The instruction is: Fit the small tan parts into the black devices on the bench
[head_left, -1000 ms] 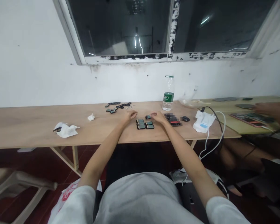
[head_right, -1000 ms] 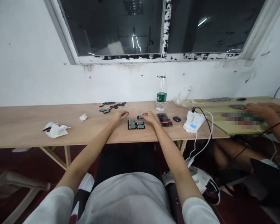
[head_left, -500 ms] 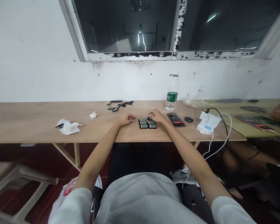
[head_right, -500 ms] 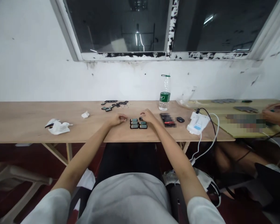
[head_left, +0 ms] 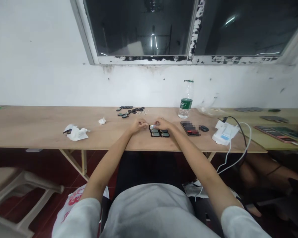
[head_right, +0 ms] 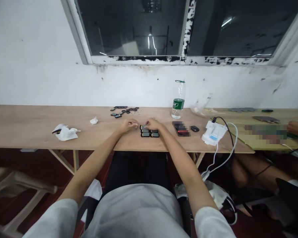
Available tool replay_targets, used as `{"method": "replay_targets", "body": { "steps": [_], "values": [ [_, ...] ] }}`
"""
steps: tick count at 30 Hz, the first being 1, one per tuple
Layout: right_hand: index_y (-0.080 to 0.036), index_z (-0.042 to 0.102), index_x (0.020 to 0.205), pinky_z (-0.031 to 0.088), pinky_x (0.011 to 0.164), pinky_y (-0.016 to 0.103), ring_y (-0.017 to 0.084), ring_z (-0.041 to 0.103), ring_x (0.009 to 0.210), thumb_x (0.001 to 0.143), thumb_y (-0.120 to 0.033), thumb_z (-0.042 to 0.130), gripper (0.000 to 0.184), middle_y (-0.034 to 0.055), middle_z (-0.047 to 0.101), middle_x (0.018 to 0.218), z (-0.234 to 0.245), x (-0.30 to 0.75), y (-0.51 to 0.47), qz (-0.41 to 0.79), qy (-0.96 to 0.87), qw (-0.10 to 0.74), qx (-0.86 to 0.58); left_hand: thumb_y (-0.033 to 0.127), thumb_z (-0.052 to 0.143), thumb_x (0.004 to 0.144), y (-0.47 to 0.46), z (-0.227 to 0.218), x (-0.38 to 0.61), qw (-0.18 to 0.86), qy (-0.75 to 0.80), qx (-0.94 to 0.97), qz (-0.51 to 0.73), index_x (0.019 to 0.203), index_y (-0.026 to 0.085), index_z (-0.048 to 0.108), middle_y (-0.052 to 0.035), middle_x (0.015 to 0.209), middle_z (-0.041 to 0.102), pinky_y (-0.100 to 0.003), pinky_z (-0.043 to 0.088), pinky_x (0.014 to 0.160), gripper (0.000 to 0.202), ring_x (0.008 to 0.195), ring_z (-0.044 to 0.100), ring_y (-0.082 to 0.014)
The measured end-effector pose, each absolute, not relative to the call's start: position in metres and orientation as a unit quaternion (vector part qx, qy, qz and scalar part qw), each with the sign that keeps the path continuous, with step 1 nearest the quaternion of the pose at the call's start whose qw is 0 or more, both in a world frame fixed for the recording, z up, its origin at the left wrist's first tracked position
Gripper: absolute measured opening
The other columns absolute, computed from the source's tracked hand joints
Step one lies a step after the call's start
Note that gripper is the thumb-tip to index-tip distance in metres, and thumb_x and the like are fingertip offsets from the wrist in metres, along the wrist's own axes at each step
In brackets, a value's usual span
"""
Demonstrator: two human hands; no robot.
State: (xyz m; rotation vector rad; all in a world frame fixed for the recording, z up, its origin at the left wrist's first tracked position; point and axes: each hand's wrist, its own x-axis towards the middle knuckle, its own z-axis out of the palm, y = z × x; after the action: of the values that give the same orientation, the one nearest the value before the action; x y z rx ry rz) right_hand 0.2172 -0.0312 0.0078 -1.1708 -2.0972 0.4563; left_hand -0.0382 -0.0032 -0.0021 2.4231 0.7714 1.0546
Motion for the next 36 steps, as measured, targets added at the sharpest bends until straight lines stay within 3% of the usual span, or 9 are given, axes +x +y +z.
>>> {"method": "replay_targets", "body": {
  "steps": [6, 12, 15, 20, 28, 36],
  "values": [
    [-0.016, 0.071, 0.091, 0.056, 0.072, 0.027, 0.017, 0.07, 0.073, 0.085, -0.022, 0.07, 0.009, 0.0051, 0.078, 0.086, 0.003, 0.211, -0.036, 0.21, -0.766, 0.433, -0.426, 0.032, 0.069, 0.089, -0.008, -0.003, -0.026, 0.106, 0.245, 0.888, 0.373, 0.101, 0.017, 0.079, -0.0108, 0.106, 0.078, -0.033, 0.06, 0.083, 0.022, 0.1, 0.072, -0.0229],
    [-0.016, 0.071, 0.091, 0.054, 0.055, 0.024, 0.018, 0.073, 0.066, 0.084, -0.031, 0.075, 0.017, 0.0076, 0.078, 0.085, 0.004, 0.211, -0.043, 0.29, -0.696, 0.508, -0.417, 0.03, 0.064, 0.093, -0.005, -0.009, -0.021, 0.086, 0.257, 0.874, 0.403, 0.104, 0.015, 0.078, -0.0142, 0.124, 0.074, -0.029, 0.062, 0.078, 0.023, 0.088, 0.073, -0.0175],
    [-0.016, 0.072, 0.088, 0.06, 0.06, 0.026, 0.019, 0.074, 0.068, 0.08, -0.034, 0.082, 0.021, 0.0074, 0.079, 0.086, 0.004, 0.207, -0.049, 0.338, -0.679, 0.513, -0.402, 0.034, 0.065, 0.093, -0.004, -0.01, -0.022, 0.098, 0.263, 0.879, 0.386, 0.108, 0.016, 0.078, -0.0147, 0.131, 0.072, -0.033, 0.064, 0.082, 0.028, 0.09, 0.074, -0.02],
    [-0.016, 0.073, 0.084, 0.066, 0.07, 0.03, 0.02, 0.076, 0.074, 0.075, -0.035, 0.088, 0.025, 0.0076, 0.08, 0.087, 0.006, 0.202, -0.056, 0.387, -0.652, 0.524, -0.388, 0.04, 0.064, 0.093, -0.003, -0.01, -0.023, 0.112, 0.271, 0.891, 0.347, 0.112, 0.016, 0.078, -0.0138, 0.127, 0.075, -0.037, 0.065, 0.084, 0.033, 0.091, 0.076, -0.0231],
    [-0.016, 0.075, 0.085, 0.067, 0.072, 0.032, 0.021, 0.077, 0.072, 0.078, -0.031, 0.087, 0.021, 0.008, 0.081, 0.086, 0.008, 0.205, -0.056, 0.401, -0.643, 0.524, -0.388, 0.03, 0.062, 0.097, -0.004, -0.008, -0.024, 0.033, 0.234, 0.911, 0.337, 0.113, 0.017, 0.077, -0.0124, 0.119, 0.078, -0.04, 0.061, 0.095, 0.026, 0.104, 0.075, -0.0262],
    [-0.016, 0.073, 0.086, 0.066, 0.069, 0.032, 0.023, 0.078, 0.071, 0.079, -0.032, 0.087, 0.023, 0.0086, 0.081, 0.087, 0.002, 0.207, -0.047, 0.43, -0.622, 0.519, -0.398, 0.03, 0.056, 0.1, -0.003, -0.008, -0.021, 0.02, 0.221, 0.916, 0.335, 0.111, 0.017, 0.078, -0.0121, 0.115, 0.079, -0.039, 0.059, 0.096, 0.027, 0.102, 0.075, -0.025]
  ]
}}
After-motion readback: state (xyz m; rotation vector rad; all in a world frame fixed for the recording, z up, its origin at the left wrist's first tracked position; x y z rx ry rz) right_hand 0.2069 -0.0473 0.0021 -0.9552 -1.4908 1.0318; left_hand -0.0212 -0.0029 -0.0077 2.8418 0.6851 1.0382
